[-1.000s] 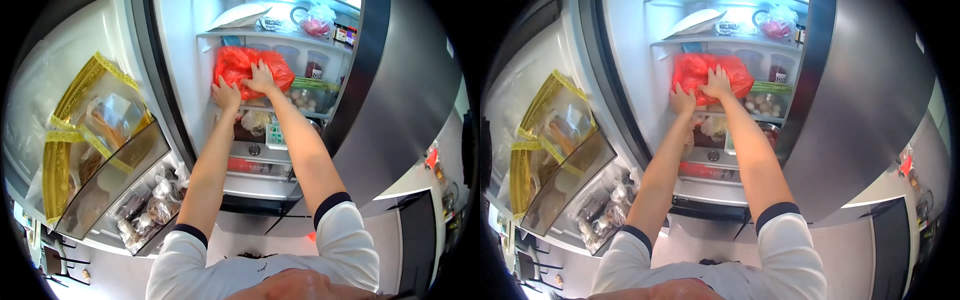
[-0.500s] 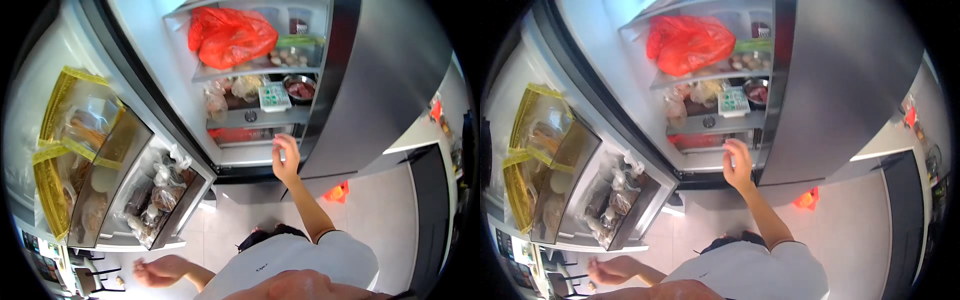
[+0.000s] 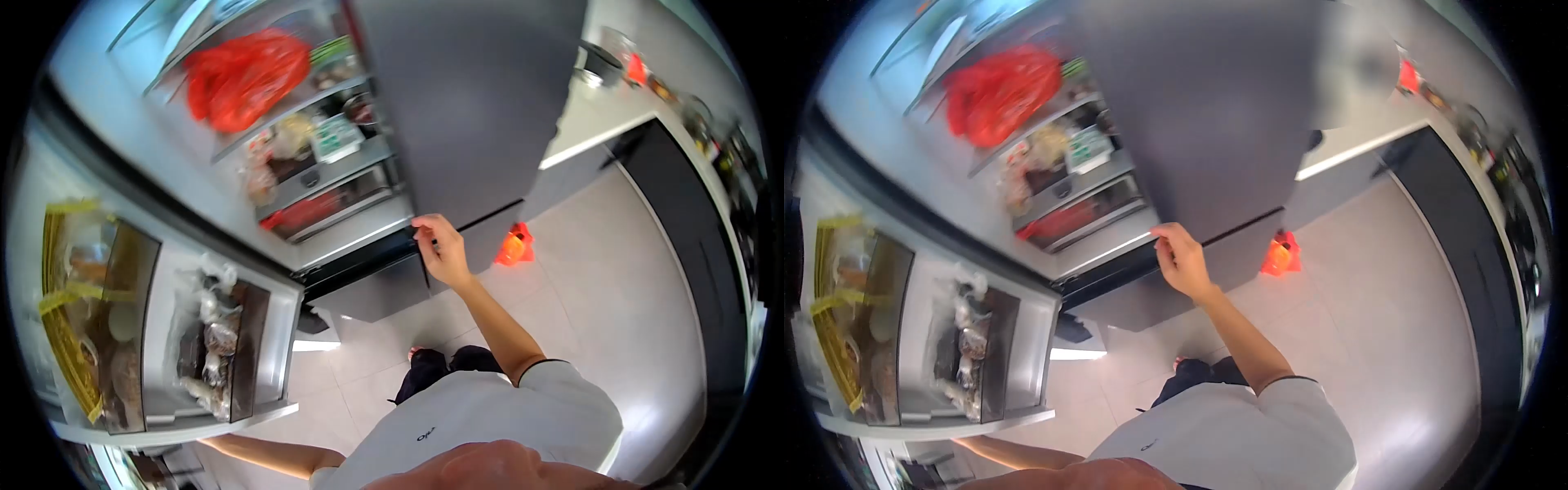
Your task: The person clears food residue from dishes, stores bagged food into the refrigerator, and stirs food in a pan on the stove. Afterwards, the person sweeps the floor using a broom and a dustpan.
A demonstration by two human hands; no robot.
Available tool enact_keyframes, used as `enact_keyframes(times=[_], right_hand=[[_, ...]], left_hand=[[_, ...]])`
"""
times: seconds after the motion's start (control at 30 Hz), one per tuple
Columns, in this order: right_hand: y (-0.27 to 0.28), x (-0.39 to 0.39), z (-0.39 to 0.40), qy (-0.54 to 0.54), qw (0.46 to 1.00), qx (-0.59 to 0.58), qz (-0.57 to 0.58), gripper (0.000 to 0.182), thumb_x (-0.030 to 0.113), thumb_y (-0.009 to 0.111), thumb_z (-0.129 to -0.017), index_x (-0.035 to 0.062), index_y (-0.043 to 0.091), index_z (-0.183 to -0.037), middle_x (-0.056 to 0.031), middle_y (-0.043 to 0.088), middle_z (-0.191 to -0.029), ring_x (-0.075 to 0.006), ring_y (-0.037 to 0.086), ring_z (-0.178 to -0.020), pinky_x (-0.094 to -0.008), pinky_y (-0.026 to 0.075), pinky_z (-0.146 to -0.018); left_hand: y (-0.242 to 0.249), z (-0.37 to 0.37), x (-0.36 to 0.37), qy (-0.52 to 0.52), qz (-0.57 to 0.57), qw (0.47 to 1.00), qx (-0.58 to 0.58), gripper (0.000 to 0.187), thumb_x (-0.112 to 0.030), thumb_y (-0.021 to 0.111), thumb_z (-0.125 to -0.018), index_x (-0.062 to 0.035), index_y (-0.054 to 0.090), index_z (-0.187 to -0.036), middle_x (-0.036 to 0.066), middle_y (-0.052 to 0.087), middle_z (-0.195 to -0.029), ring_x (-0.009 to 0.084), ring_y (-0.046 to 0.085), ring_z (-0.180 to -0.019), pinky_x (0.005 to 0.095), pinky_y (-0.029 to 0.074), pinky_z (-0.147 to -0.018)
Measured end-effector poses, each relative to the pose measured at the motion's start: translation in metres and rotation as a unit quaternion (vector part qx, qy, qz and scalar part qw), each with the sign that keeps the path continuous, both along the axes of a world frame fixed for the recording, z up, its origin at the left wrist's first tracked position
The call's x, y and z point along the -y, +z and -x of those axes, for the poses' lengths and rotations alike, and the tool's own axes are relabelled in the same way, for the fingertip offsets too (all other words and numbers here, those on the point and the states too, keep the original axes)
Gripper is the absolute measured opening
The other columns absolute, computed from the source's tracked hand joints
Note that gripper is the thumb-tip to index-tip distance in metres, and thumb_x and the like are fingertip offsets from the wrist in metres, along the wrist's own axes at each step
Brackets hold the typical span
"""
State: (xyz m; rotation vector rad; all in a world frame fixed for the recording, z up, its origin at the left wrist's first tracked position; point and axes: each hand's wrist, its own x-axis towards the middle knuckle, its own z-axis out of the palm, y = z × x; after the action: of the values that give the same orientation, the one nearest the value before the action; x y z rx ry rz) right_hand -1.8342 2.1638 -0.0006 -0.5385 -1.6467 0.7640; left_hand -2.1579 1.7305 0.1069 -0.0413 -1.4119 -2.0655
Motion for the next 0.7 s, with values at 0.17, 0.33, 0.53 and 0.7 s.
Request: enact_keyframes(times=[0.17,0.33,0.53,0.7], right_hand=[[0.009,0.032,-0.078,-0.074,0.997,-0.010,0.002,0.023,-0.009,0.052,-0.081,0.0014,0.057,-0.100,-0.0102,0.059,-0.090,-0.0181,0.060,-0.069,-0.0254,0.048,-0.058],[0.013,0.077,-0.211,-0.148,0.988,0.037,0.038,0.021,-0.009,0.053,-0.080,0.0016,0.058,-0.098,-0.0108,0.060,-0.087,-0.0192,0.061,-0.067,-0.0267,0.047,-0.056],[0.000,0.117,-0.359,-0.226,0.965,0.022,0.131,0.021,-0.005,0.052,-0.083,0.0019,0.056,-0.102,-0.0098,0.062,-0.088,-0.0198,0.062,-0.075,-0.0287,0.049,-0.062],[0.003,0.131,-0.429,-0.289,0.945,0.001,0.151,0.020,-0.005,0.050,-0.085,0.0005,0.056,-0.103,-0.0093,0.062,-0.090,-0.0170,0.063,-0.075,-0.0270,0.050,-0.062]], left_hand=[[-0.002,-0.052,-0.035,0.066,0.044,0.997,0.010,0.051,-0.036,0.038,-0.097,0.0056,0.045,-0.125,0.018,0.047,-0.127,0.0279,0.047,-0.116,0.0406,0.040,-0.095],[-0.006,-0.153,-0.070,0.096,0.072,0.992,0.042,0.051,-0.037,0.039,-0.097,0.0060,0.045,-0.125,0.018,0.046,-0.127,0.0282,0.048,-0.114,0.0402,0.040,-0.095],[-0.026,-0.274,-0.142,0.095,0.200,0.975,-0.017,0.056,-0.036,0.050,-0.094,0.0080,0.041,-0.127,0.025,0.044,-0.127,0.0324,0.047,-0.115,0.0388,0.040,-0.096],[-0.044,-0.283,-0.223,0.167,0.398,0.870,-0.241,0.077,-0.051,0.053,-0.088,0.0079,0.033,-0.134,0.032,0.038,-0.132,0.0406,0.043,-0.121,0.0464,0.038,-0.098]])
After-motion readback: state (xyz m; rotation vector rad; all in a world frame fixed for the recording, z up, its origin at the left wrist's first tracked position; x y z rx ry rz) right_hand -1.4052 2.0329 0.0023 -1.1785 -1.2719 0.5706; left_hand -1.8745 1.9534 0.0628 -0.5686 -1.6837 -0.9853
